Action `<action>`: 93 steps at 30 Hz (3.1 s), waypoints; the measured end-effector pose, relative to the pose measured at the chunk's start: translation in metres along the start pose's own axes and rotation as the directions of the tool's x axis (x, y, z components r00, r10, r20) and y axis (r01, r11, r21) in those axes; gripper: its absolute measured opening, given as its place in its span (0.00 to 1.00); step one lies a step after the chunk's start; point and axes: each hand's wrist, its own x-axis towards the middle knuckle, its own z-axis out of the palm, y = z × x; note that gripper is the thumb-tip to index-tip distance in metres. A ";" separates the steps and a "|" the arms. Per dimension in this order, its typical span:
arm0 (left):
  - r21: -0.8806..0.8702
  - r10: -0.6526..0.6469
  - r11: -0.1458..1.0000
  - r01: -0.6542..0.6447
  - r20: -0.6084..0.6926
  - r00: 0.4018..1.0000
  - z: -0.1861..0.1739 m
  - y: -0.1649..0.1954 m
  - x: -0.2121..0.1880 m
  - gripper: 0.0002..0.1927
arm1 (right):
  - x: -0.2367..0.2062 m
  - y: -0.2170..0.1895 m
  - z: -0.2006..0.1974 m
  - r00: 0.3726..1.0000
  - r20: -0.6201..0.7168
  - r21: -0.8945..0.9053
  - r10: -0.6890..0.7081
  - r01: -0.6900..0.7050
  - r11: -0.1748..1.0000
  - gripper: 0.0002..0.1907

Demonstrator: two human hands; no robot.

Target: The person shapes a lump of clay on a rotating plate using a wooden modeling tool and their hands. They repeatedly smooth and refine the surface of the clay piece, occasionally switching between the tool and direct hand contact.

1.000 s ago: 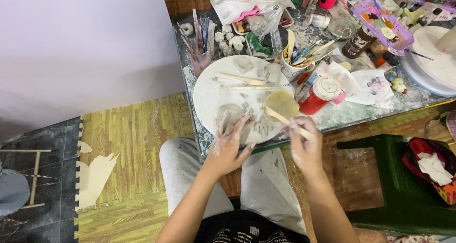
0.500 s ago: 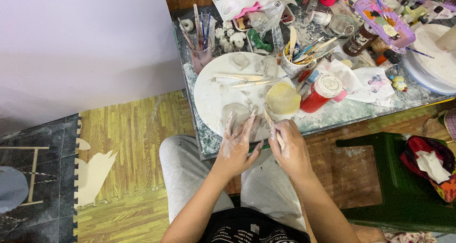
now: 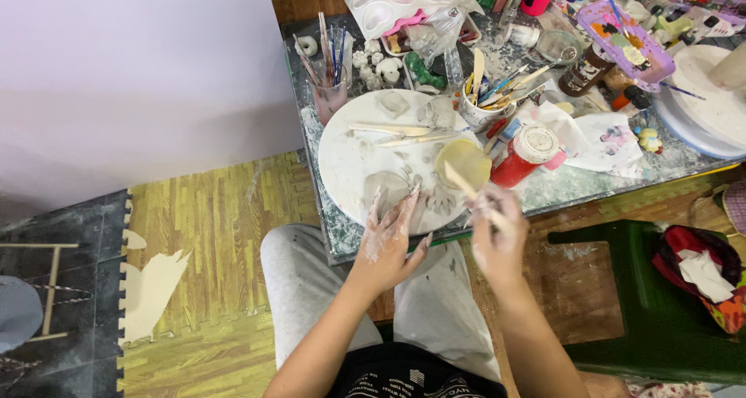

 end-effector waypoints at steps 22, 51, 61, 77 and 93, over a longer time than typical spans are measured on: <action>-0.002 -0.012 1.000 0.012 0.044 0.999 -0.020 -0.014 -0.001 0.33 | -0.005 0.042 -0.053 0.849 0.093 0.852 0.521 -0.338 0.399 0.20; 0.082 0.039 0.996 -0.037 -0.028 0.999 0.008 -0.013 0.011 0.38 | 0.003 0.040 0.006 0.990 0.029 -0.073 -0.135 0.137 0.988 0.09; 0.081 0.067 0.995 -0.066 -0.008 0.998 0.010 -0.012 0.010 0.41 | 0.014 0.013 0.008 0.953 0.237 -0.183 -0.190 0.236 0.954 0.10; -0.051 -0.174 0.983 0.174 0.011 0.985 0.002 -0.011 -0.014 0.39 | 0.021 0.042 -0.001 0.936 0.348 0.324 -0.047 -0.073 0.943 0.07; -0.049 -0.170 0.985 0.165 -0.142 0.975 0.018 -0.006 -0.033 0.37 | 0.025 0.063 0.004 0.863 0.496 0.364 0.101 -0.312 0.878 0.06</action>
